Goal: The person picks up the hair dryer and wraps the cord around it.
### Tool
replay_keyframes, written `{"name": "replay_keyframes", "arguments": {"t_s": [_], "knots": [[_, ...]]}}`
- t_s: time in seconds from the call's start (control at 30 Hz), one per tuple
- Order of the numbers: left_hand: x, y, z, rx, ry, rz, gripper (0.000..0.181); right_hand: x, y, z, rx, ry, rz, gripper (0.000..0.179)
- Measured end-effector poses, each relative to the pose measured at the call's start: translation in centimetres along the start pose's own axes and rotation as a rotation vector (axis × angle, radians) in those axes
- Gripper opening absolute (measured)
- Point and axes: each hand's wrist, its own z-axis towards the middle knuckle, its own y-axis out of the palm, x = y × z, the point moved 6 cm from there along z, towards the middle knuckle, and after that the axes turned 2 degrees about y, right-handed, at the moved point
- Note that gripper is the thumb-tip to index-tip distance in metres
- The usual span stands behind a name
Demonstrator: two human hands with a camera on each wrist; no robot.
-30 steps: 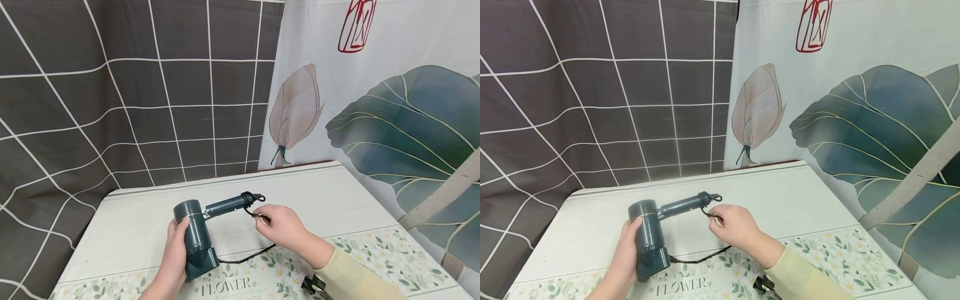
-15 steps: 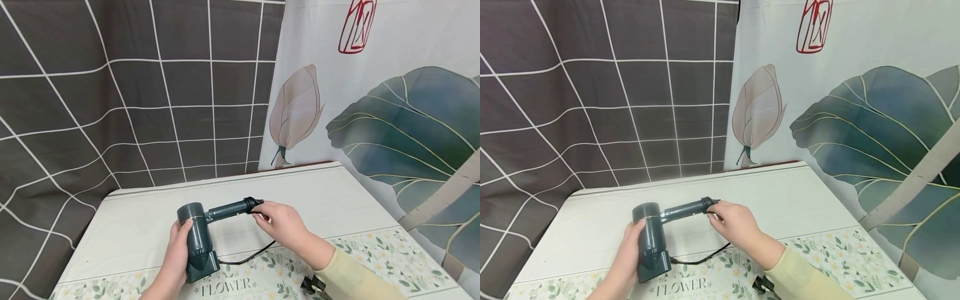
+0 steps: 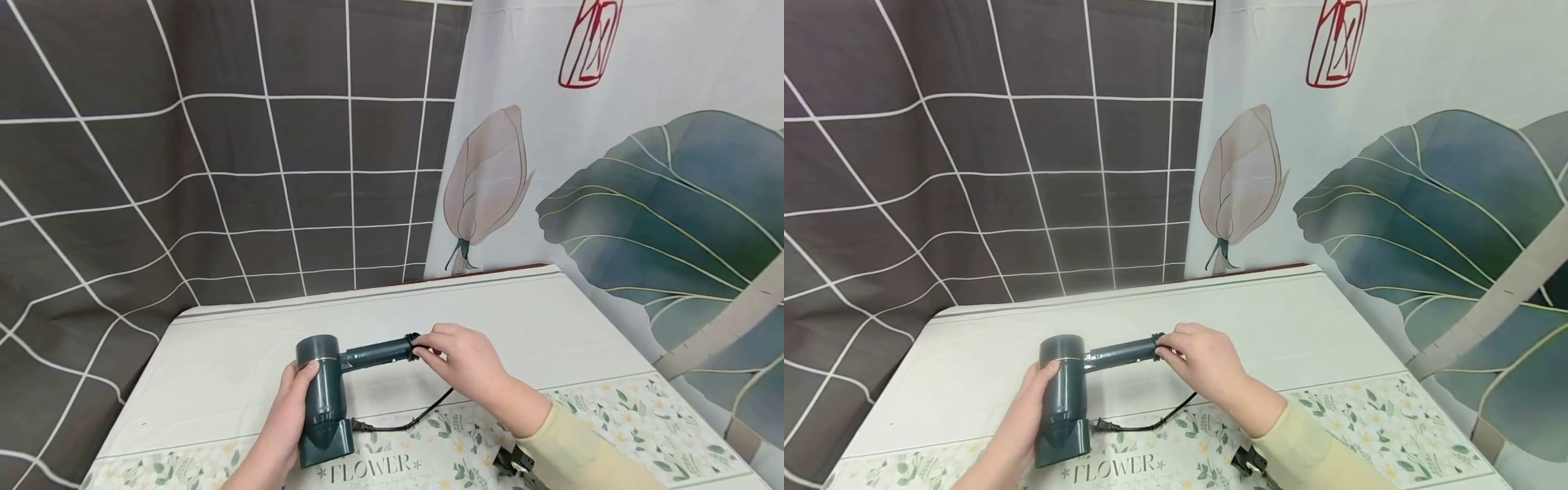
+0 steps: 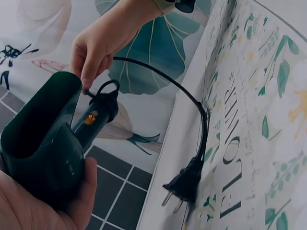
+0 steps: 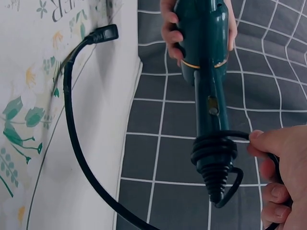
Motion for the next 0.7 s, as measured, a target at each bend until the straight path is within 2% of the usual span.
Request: {"name": "replay_keyframes", "arguments": {"t_s": [0.23,0.47,0.6,0.7], "knots": [[-0.2,-0.3,-0.1,-0.047,0.000,0.000,0.076,0.2,-0.1,0.0,-0.050,-0.022,0.018,0.010],[-0.3,-0.9,-0.4,-0.097,-0.006,-0.042,0.069,0.4,-0.5,0.2,-0.100,-0.054,0.092,0.012],[-0.3,-1.1,-0.6,-0.122,0.001,-0.054,0.067,0.6,-0.5,0.3,-0.162,-0.069,0.150,0.012],[-0.4,-1.2,-0.7,-0.145,-0.018,-0.057,0.067,0.7,-0.2,0.4,-0.228,-0.075,0.200,0.013]]}}
